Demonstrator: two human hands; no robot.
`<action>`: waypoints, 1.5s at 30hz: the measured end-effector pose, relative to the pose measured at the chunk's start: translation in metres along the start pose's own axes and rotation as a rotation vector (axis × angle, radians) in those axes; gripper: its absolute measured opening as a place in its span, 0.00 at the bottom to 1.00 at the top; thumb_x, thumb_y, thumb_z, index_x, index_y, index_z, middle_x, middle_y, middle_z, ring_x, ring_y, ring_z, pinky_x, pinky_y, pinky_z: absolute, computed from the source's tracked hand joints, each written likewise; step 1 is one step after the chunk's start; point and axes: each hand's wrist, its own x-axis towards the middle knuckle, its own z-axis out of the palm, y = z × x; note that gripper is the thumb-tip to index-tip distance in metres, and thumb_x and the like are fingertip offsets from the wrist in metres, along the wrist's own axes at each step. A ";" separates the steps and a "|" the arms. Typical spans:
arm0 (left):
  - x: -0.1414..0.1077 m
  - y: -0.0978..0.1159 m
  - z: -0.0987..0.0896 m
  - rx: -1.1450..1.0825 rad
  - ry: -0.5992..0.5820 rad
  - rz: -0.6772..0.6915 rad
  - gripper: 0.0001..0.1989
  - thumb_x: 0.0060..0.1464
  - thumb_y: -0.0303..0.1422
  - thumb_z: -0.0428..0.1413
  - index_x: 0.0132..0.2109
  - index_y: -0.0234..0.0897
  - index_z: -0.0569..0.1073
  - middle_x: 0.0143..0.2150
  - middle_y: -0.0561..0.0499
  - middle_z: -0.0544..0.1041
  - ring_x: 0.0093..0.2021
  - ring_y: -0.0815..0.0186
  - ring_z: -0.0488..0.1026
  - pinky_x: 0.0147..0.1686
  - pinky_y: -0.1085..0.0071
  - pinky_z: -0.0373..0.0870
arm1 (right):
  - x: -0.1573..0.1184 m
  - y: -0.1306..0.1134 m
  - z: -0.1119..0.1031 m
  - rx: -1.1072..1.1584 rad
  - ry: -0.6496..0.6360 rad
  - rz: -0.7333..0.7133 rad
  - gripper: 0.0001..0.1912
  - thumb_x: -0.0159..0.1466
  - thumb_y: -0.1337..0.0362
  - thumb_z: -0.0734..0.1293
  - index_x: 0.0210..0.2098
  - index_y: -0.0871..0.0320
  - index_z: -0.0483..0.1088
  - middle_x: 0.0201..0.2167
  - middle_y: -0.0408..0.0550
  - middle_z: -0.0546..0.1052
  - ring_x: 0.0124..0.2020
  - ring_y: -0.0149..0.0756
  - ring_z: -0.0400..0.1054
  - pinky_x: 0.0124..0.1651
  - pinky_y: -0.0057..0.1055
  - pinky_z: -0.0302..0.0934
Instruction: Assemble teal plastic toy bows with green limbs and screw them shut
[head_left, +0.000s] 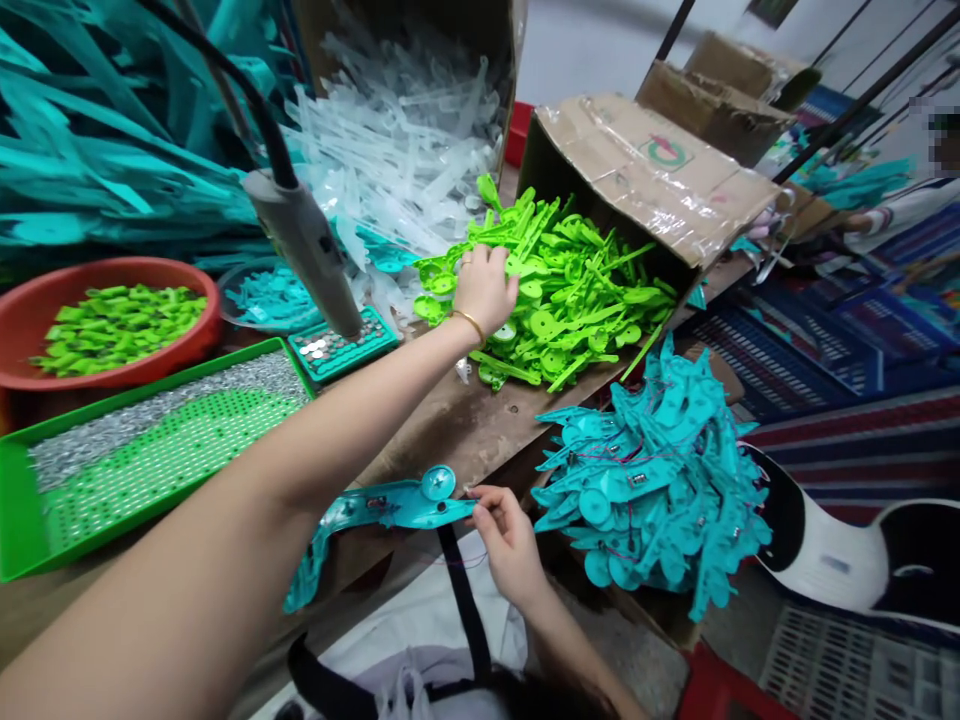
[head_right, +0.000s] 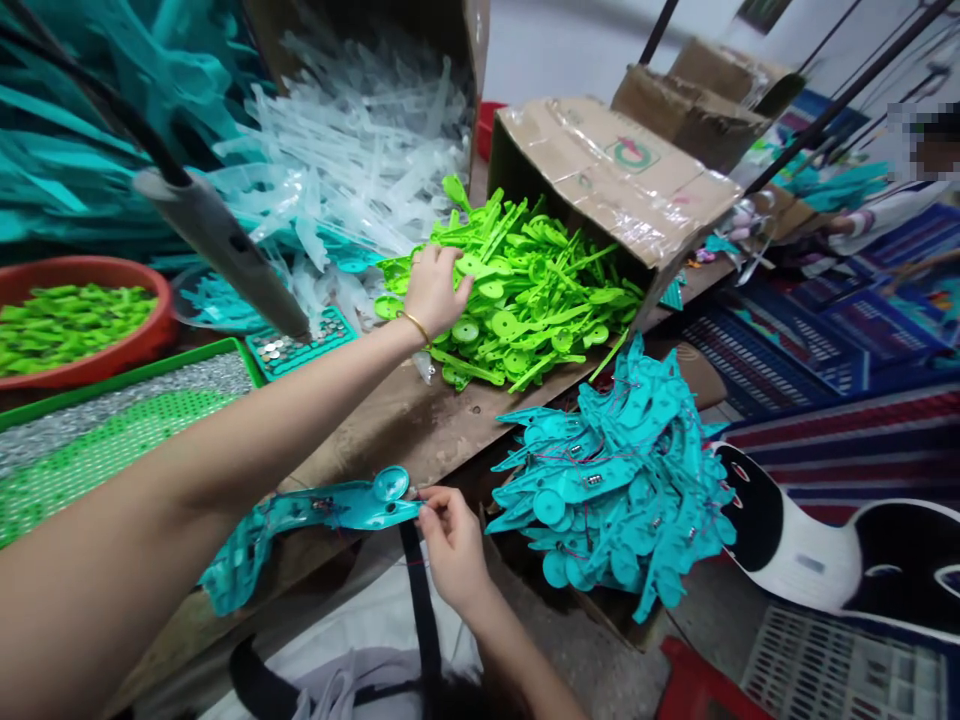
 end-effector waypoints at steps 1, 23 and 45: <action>0.000 0.011 0.002 0.020 0.010 0.089 0.18 0.60 0.31 0.51 0.55 0.27 0.70 0.54 0.35 0.70 0.54 0.51 0.66 0.54 0.57 0.63 | 0.001 0.000 0.000 -0.005 0.001 -0.001 0.09 0.67 0.56 0.62 0.37 0.55 0.67 0.48 0.50 0.75 0.38 0.33 0.73 0.43 0.32 0.68; -0.015 0.098 0.092 0.033 -0.445 0.670 0.12 0.61 0.23 0.49 0.42 0.33 0.77 0.57 0.37 0.71 0.59 0.52 0.65 0.56 0.55 0.61 | 0.009 -0.003 -0.003 -0.240 -0.045 -0.028 0.04 0.65 0.63 0.63 0.36 0.55 0.67 0.34 0.44 0.73 0.35 0.32 0.68 0.37 0.27 0.62; -0.078 0.000 -0.091 -0.921 -0.355 0.068 0.10 0.52 0.37 0.62 0.35 0.34 0.73 0.46 0.43 0.79 0.48 0.61 0.77 0.50 0.64 0.73 | 0.012 -0.009 -0.010 -0.122 0.066 -0.097 0.08 0.65 0.58 0.63 0.34 0.56 0.67 0.44 0.49 0.74 0.36 0.32 0.71 0.38 0.30 0.66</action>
